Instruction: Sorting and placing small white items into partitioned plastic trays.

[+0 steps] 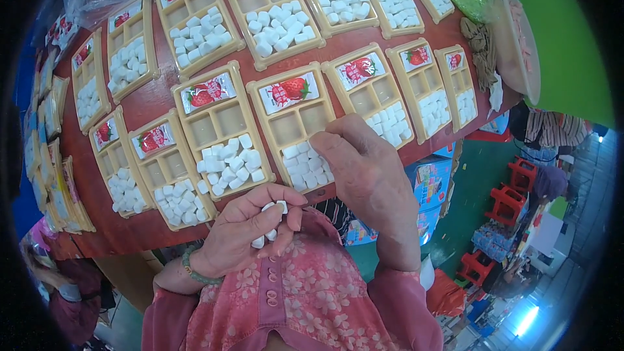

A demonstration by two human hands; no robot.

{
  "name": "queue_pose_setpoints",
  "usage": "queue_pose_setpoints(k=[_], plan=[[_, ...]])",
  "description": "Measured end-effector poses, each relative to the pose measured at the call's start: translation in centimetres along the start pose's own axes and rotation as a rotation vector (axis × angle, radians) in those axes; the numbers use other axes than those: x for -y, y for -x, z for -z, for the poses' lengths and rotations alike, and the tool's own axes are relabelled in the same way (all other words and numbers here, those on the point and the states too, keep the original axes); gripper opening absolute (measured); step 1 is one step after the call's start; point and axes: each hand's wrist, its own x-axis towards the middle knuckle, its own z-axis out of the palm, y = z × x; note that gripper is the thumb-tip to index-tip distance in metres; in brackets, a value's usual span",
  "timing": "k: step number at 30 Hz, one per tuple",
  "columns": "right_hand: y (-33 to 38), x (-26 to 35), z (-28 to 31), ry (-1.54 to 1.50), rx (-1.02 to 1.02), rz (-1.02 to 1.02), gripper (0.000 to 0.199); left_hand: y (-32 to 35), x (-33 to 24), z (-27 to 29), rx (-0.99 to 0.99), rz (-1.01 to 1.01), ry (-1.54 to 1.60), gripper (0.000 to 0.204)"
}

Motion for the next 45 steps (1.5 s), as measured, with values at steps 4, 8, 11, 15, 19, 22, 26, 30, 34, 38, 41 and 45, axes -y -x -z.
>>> queue_pose_setpoints(k=[4, 8, 11, 15, 19, 22, 26, 30, 34, 38, 41, 45], plan=[[-0.2, 0.4, 0.1, 0.094, 0.036, 0.045, 0.020, 0.1, 0.1, 0.1, 0.001, 0.002, 0.006, 0.033], [-0.4, 0.2, -0.3, 0.118, 0.025, 0.024, 0.017, 0.0, 0.0, 0.0, 0.000, 0.011, 0.009, 0.033], [-0.5, 0.0, -0.3, 0.089, 0.042, 0.030, 0.015, 0.0, 0.1, 0.1, 0.001, 0.017, 0.006, 0.032], [-0.6, -0.2, -0.3, 0.090, 0.043, 0.053, 0.015, 0.0, 0.2, 0.2, 0.015, 0.012, 0.008, 0.033], [-0.5, -0.1, 0.2, 0.062, 0.122, 0.039, 0.024, 0.1, 0.1, 0.3, 0.020, 0.013, 0.007, 0.033], [-0.6, 0.3, 0.9, 0.005, 0.103, -0.002, 0.019, 0.1, 0.1, 0.2, 0.011, 0.014, -0.006, 0.033], [-0.8, 0.0, 0.7, -0.044, -0.024, 0.041, 0.014, 0.0, 0.0, 0.0, 0.007, 0.008, -0.021, 0.033], [-0.5, 0.4, 0.1, -0.077, 0.015, -0.007, 0.014, 0.0, 0.1, 0.0, 0.003, -0.010, 0.005, 0.033], [-0.5, 0.0, -0.4, -0.004, 0.060, 0.036, 0.014, 0.0, 0.2, -0.2, -0.015, -0.033, -0.002, 0.032], [-0.2, 0.3, 0.0, -0.062, 0.026, 0.036, 0.013, 0.0, 0.5, -0.1, -0.021, -0.058, 0.011, 0.031], [-0.1, 0.8, 0.2, -0.113, 0.024, 0.103, 0.012, 0.0, 0.7, -0.2, -0.020, -0.070, 0.033, 0.031], [-0.4, 1.0, -0.5, -0.082, 0.090, 0.146, 0.011, 0.0, 0.8, -0.3, -0.054, -0.095, 0.007, 0.031]])
